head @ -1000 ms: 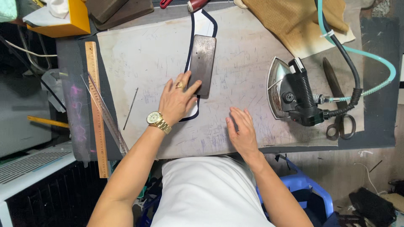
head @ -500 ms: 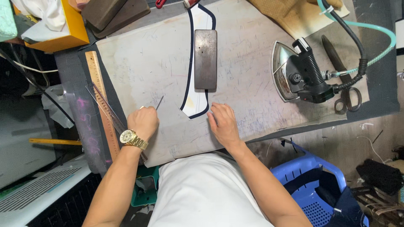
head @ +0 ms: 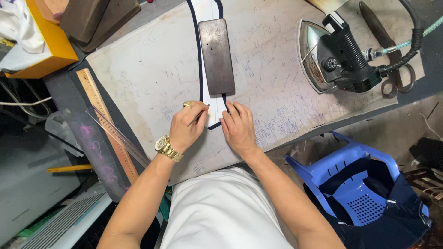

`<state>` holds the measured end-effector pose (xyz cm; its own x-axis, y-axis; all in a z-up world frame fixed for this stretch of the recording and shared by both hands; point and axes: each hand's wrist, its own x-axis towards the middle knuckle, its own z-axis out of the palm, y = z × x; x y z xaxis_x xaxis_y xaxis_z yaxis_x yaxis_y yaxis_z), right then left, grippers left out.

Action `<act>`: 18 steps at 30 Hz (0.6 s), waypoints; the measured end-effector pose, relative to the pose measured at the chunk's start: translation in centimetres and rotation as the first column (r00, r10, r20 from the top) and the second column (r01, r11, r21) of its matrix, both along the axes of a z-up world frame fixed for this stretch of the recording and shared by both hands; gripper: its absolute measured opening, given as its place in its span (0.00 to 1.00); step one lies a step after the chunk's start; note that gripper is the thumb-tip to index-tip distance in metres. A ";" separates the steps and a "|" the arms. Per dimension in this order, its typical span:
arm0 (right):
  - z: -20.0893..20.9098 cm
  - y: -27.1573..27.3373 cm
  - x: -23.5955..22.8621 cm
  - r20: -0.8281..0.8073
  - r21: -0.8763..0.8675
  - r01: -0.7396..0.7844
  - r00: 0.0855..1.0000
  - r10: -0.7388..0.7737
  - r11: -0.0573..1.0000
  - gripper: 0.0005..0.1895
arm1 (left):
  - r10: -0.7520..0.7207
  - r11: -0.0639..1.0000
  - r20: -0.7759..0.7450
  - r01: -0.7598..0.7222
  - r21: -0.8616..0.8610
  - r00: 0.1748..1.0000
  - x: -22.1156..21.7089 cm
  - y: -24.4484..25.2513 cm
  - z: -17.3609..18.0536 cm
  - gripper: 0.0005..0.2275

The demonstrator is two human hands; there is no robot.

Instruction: The person uses an iron and a small pick to shape and press a fabric piece, then applies adhesive from a small container to the fabric edges and folds them by hand.

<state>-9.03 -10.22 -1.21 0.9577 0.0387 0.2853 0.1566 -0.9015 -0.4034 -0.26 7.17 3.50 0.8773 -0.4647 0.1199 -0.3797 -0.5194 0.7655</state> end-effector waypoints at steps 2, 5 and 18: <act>0.4 -0.1 0.3 0.019 -0.001 -0.010 1.000 0.010 1.000 0.09 | 0.045 0.997 -0.051 -0.047 -0.055 0.998 0.0 0.2 -0.4 0.05; 0.4 -0.3 0.3 0.042 -0.017 -0.024 0.999 0.025 1.000 0.08 | 0.091 0.976 -0.208 -0.129 -0.177 0.974 0.1 -0.9 -0.9 0.05; 0.8 -0.7 0.5 0.062 0.022 -0.052 0.997 0.051 0.998 0.05 | 0.076 0.869 -0.669 -0.378 -0.319 0.739 -1.2 -2.1 -4.1 0.08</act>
